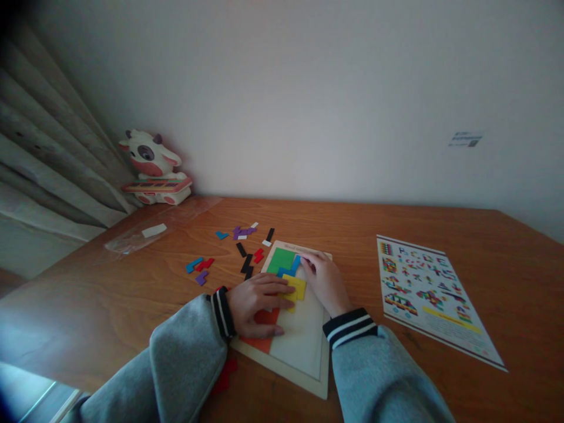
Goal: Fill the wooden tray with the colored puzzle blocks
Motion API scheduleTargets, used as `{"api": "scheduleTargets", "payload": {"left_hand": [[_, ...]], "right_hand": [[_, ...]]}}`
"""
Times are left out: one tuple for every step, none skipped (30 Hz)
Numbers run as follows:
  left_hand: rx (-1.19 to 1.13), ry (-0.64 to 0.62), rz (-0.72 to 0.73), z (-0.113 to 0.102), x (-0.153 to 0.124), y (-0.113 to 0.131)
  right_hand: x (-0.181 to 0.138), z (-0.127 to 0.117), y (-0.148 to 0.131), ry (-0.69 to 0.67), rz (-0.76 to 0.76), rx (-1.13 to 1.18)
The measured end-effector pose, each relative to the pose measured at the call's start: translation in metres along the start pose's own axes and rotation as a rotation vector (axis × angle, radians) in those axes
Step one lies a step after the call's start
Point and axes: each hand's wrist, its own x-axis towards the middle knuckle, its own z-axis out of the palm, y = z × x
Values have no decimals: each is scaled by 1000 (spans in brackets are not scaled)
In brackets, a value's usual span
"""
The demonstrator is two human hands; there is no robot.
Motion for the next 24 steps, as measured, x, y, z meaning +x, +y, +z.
{"api": "scheduleTargets", "payload": {"left_hand": [[3, -3, -2, 0, 0, 0], [5, -3, -3, 0, 0, 0], [8, -4, -1, 0, 0, 0], [10, -6, 1, 0, 0, -1], [11, -7, 4, 1, 0, -1], [12, -10, 6, 1, 0, -1], [10, -13, 5, 0, 0, -1], [7, -15, 5, 0, 0, -1], [3, -15, 3, 0, 1, -1], [-2, -12, 2, 1, 1, -1], [-6, -7, 3, 1, 1, -1], [-8, -3, 2, 1, 0, -1], [-9, 2, 3, 1, 0, -1], [-9, 6, 3, 1, 0, -1], [-7, 7, 4, 1, 0, -1], [-6, 9, 4, 1, 1, -1], [-6, 8, 3, 1, 1, 0], [-5, 5, 1, 0, 1, 0], [-5, 1, 1, 0, 1, 0], [-5, -4, 1, -1, 1, 1], [-5, -6, 2, -1, 1, 1], [-3, -7, 3, -2, 1, 1], [-1, -6, 6, -2, 1, 1], [1, -3, 9, -2, 1, 1]], "right_hand": [[0, 1, 1, -9, -9, -11], [-1, 1, 1, -20, -21, -29], [-1, 2, 2, -31, -33, -50], [-2, 2, 2, -42, -43, -72], [-2, 2, 1, -51, -49, -91], [-2, 2, 1, -56, -51, -101], [-3, 2, 0, -56, -48, -99], [-3, 1, -1, -52, -42, -88], [-3, 1, -2, -45, -34, -72], [-4, 0, -3, -38, -26, -56], [-4, 0, -4, -30, -18, -45], [-4, 0, -4, -24, -11, -40], [-5, 0, -4, -19, -4, -41], [-5, 0, -4, -17, -2, -45], [-5, 0, -4, -16, -2, -49], [-5, 0, -4, -15, -5, -54], [-5, 1, -3, -15, -7, -59], [-5, 1, -3, -16, -9, -64], [-5, 1, -2, -16, -10, -67], [-5, 1, -2, -18, -9, -68], [-5, 1, -2, -21, -8, -68], [-5, 1, -3, -23, -7, -66], [-5, 1, -3, -25, -6, -63], [-6, 0, -4, -26, -4, -60]]}}
